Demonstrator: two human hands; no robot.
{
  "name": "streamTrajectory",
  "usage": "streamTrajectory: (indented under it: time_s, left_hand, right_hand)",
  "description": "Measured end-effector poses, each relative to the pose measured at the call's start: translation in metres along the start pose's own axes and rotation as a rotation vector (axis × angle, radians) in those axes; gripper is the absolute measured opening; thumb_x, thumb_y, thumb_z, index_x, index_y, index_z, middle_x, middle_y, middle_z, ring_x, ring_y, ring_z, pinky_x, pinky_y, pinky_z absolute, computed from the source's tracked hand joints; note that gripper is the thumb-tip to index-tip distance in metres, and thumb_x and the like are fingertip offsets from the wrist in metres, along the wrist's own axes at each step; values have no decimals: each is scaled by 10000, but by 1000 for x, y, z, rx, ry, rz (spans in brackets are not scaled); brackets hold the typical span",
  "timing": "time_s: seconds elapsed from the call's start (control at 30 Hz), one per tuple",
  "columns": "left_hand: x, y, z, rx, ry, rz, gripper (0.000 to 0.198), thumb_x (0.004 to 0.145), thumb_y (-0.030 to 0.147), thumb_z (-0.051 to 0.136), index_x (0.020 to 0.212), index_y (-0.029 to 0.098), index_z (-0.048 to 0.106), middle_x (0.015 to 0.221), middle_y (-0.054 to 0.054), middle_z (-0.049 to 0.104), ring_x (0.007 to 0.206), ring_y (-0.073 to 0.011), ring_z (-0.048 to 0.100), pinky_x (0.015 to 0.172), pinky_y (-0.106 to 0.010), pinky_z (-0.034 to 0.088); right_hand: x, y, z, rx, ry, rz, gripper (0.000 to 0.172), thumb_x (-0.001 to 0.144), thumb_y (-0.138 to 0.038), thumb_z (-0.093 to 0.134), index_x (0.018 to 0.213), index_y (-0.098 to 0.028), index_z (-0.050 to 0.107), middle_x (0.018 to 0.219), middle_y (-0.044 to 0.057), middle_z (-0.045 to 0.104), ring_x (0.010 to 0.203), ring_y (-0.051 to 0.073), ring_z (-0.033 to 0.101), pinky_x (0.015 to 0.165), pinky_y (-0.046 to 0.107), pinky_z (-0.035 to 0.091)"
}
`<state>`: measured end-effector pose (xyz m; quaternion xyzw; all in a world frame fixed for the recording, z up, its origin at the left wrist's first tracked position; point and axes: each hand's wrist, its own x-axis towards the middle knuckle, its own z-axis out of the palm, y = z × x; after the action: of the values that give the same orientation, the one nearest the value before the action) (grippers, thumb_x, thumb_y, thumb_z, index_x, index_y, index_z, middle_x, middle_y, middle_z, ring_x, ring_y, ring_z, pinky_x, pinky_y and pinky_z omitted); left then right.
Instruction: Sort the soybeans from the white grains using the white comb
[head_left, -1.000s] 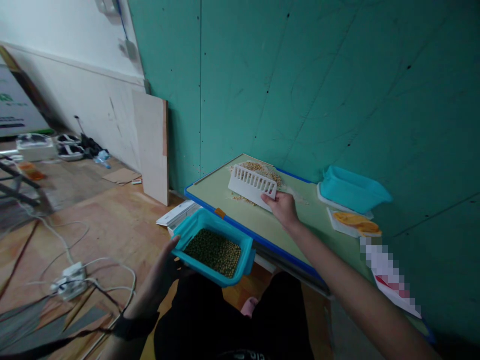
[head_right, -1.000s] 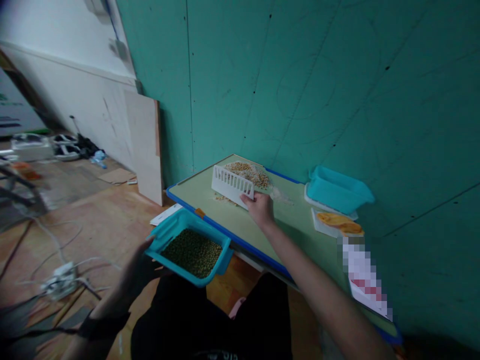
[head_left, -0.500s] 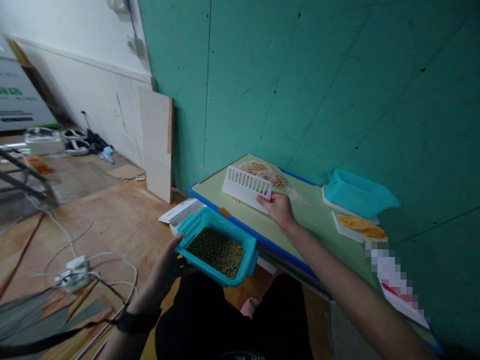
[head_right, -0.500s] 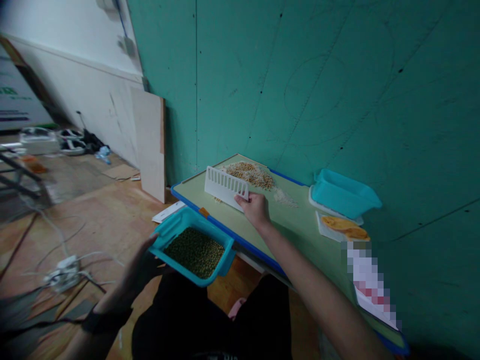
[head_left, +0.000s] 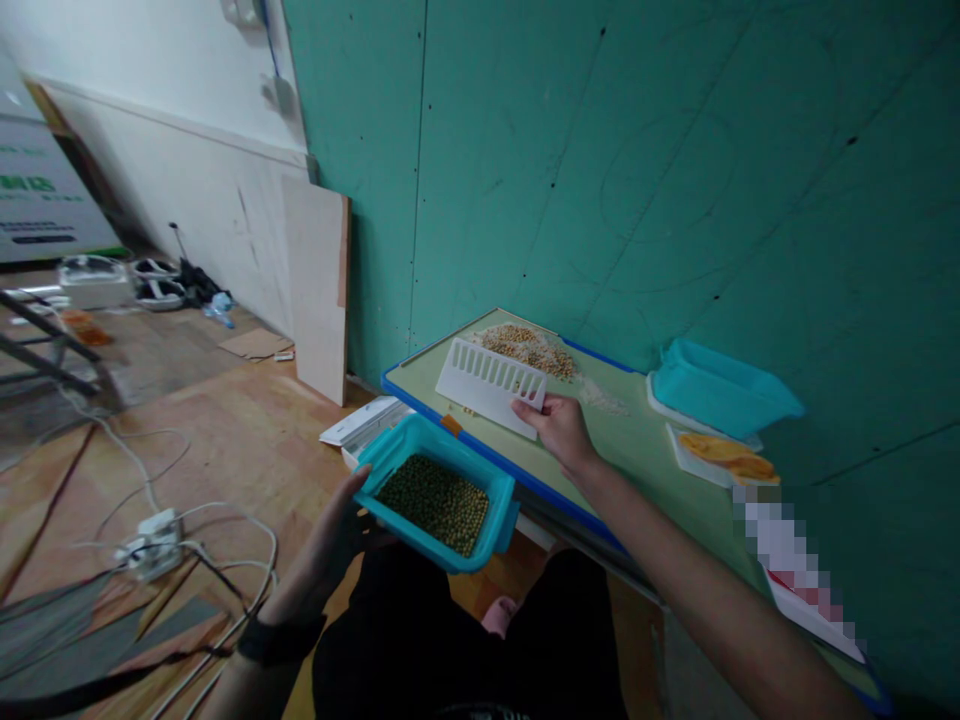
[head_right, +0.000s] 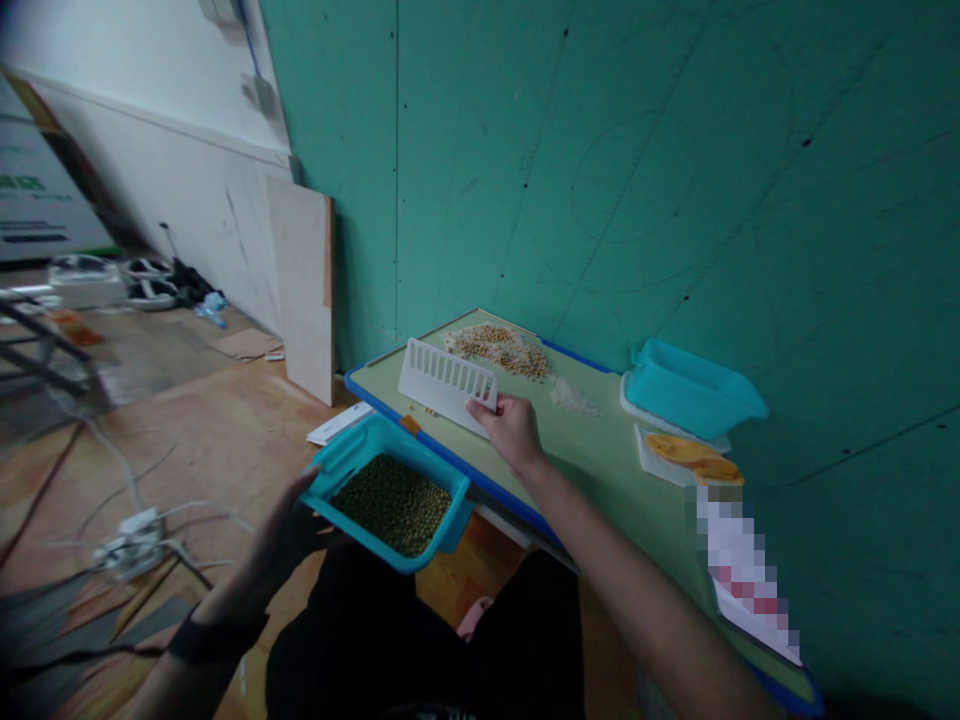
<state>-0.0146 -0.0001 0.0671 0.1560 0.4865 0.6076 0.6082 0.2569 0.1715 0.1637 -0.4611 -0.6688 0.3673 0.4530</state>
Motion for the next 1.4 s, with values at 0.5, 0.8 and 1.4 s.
streamTrajectory:
  time_s: [0.5,0.8,1.4]
  left_hand:
    - [11,-15,-18,-48,-30,88,840,654,564,974,1369,366,582,1165,-3,717,876,-240,733,703,-371,687]
    - [14,-12,-16,40,-57,28,644,882,639,761,1363,231,627,1309,-104,716,986,-278,736,776,-411,681]
    - [-17,-14,10,-54,35,80,845,793,502,882,1527,286,524,1194,-36,827,788,-232,779,606,-295,643]
  right_hand:
    - [-12,-4,-1,98,-57,21,391,705,-542,864,871,-188,872,963,120,860,941,340,809,894,463,622]
    - [-32,-6,4,107,-53,30,369,712,-531,877,879,-202,873,981,100,863,930,330,818,922,475,634]
    - [-83,-23,21,-378,-10,-543,250,1020,-260,622,1071,-219,864,932,94,863,745,240,821,732,301,621]
